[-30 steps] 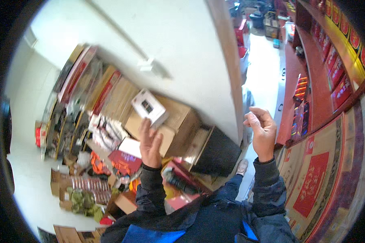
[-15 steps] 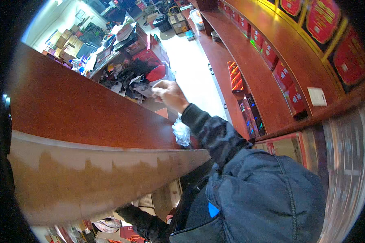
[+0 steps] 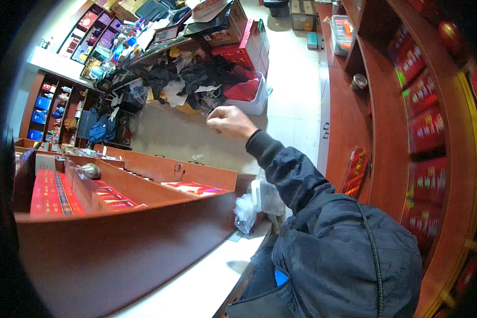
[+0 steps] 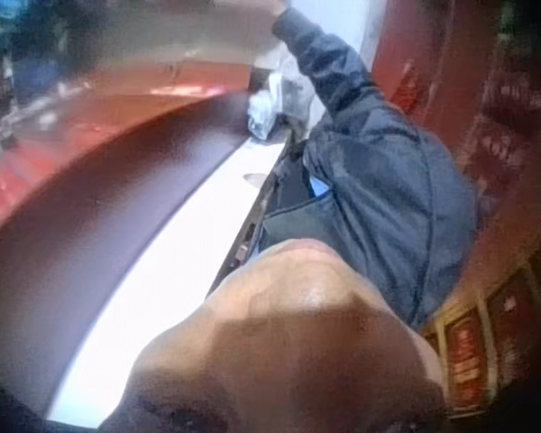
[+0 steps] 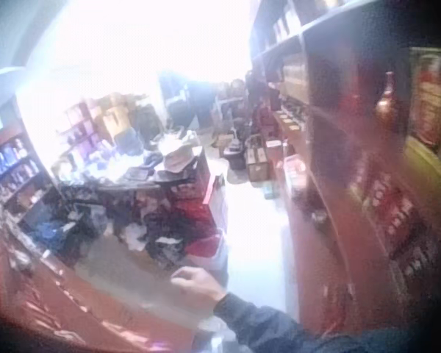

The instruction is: The person picks up a black power adapter, turns it over to view different sides, and places it into a cardboard box. They then walk through the cluttered room, pick up another adapter, examine it, and place it on a workbench. Finally, they pick up a cable and inspect it.

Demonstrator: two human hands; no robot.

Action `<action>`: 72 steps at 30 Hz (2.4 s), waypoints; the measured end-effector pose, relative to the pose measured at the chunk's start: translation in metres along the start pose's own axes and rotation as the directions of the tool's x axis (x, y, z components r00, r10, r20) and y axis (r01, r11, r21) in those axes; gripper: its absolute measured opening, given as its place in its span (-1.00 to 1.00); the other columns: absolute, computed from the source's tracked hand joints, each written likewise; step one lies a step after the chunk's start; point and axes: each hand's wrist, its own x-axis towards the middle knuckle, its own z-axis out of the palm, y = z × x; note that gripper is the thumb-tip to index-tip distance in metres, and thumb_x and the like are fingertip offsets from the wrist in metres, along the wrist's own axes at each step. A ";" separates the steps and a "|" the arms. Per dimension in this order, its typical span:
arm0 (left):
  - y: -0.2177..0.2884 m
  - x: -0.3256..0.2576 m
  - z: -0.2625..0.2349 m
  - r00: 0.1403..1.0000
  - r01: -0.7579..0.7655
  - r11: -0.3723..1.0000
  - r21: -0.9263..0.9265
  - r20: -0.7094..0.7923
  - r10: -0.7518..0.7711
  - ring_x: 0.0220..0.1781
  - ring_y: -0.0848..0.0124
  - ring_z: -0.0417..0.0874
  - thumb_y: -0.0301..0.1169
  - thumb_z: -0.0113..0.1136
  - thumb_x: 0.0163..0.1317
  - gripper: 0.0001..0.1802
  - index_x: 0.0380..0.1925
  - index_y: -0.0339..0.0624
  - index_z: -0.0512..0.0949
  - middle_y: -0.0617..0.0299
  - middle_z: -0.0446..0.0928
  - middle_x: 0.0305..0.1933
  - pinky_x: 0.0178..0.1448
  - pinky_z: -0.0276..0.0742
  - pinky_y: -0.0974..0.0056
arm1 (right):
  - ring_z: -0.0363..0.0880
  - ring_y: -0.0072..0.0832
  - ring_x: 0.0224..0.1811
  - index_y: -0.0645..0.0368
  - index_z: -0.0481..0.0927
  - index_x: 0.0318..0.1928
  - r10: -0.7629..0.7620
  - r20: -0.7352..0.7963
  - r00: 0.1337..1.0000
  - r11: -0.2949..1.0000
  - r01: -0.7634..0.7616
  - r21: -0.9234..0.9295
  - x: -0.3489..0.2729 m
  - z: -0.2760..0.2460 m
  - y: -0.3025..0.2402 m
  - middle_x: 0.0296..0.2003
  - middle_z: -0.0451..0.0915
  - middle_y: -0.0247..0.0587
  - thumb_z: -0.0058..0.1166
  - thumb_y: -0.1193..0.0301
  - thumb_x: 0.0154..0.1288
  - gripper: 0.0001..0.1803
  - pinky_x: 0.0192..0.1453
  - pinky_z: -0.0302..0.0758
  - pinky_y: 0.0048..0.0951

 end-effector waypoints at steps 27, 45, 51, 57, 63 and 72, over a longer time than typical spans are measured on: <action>0.458 0.454 0.298 0.954 -0.257 0.944 -0.206 0.102 0.282 0.03 0.43 0.66 -0.35 0.20 0.39 -0.70 0.03 -0.27 0.62 0.14 0.69 -0.03 0.17 0.57 0.25 | 0.62 -0.47 -0.22 0.30 0.61 -0.10 -0.057 0.497 0.866 0.124 0.500 -0.857 0.481 -0.480 -0.328 -0.29 0.65 -0.17 0.08 0.51 0.37 -0.84 -0.04 0.58 -0.41; 0.834 0.604 0.656 0.835 -0.392 0.908 -0.147 0.358 0.418 0.08 0.16 0.68 -0.36 0.12 0.41 -0.70 0.05 -0.25 0.61 -0.03 0.68 0.03 0.19 0.55 0.17 | 0.67 -0.19 -0.29 0.33 0.65 -0.20 -0.159 0.429 0.889 0.632 0.426 -0.648 0.726 -0.640 -0.177 -0.36 0.65 0.01 0.17 0.69 0.21 -0.85 -0.15 0.57 -0.33; 0.917 0.690 0.709 0.790 -0.280 0.890 -0.361 0.440 0.427 0.13 0.40 0.62 -0.45 0.13 0.42 -0.73 0.05 -0.33 0.61 0.14 0.67 0.02 0.30 0.46 0.29 | 0.64 -0.14 -0.30 0.26 0.65 -0.20 -0.057 0.427 0.902 0.525 0.391 -0.756 0.813 -0.758 -0.186 -0.35 0.63 -0.04 0.20 0.58 0.22 -0.87 -0.20 0.57 -0.26; 1.006 0.761 0.739 0.784 -0.217 0.871 -0.441 0.453 0.424 0.12 0.39 0.65 -0.42 0.12 0.45 -0.68 0.11 -0.37 0.58 0.12 0.67 0.05 0.26 0.51 0.30 | 0.66 -0.47 -0.30 0.33 0.67 -0.15 0.033 -0.267 0.963 0.674 -0.218 -0.705 0.814 -0.836 -0.184 -0.33 0.69 -0.14 0.17 0.52 0.35 -0.86 -0.18 0.58 -0.48; 1.061 0.830 0.780 0.819 -0.119 0.884 -0.452 0.458 0.344 0.09 0.39 0.66 -0.45 0.11 0.45 -0.68 0.12 -0.38 0.56 0.11 0.67 0.00 0.26 0.53 0.28 | 0.67 -0.54 -0.29 0.34 0.67 -0.14 0.039 -0.369 0.929 0.734 -0.277 -0.620 0.894 -0.893 -0.162 -0.34 0.70 -0.17 0.15 0.50 0.36 -0.84 -0.18 0.58 -0.49; 1.039 0.939 0.810 0.978 0.170 0.925 -0.339 0.175 -0.116 -0.50 0.49 0.60 -0.33 0.23 0.42 -0.70 -0.50 -0.22 0.55 0.25 0.59 -0.50 -0.35 0.54 0.35 | 0.53 -0.69 -0.32 0.29 0.68 -0.21 0.222 -0.407 0.886 0.844 -0.384 -0.375 1.041 -1.037 -0.117 -0.41 0.62 -0.44 0.18 0.43 0.42 -0.85 -0.19 0.49 -0.55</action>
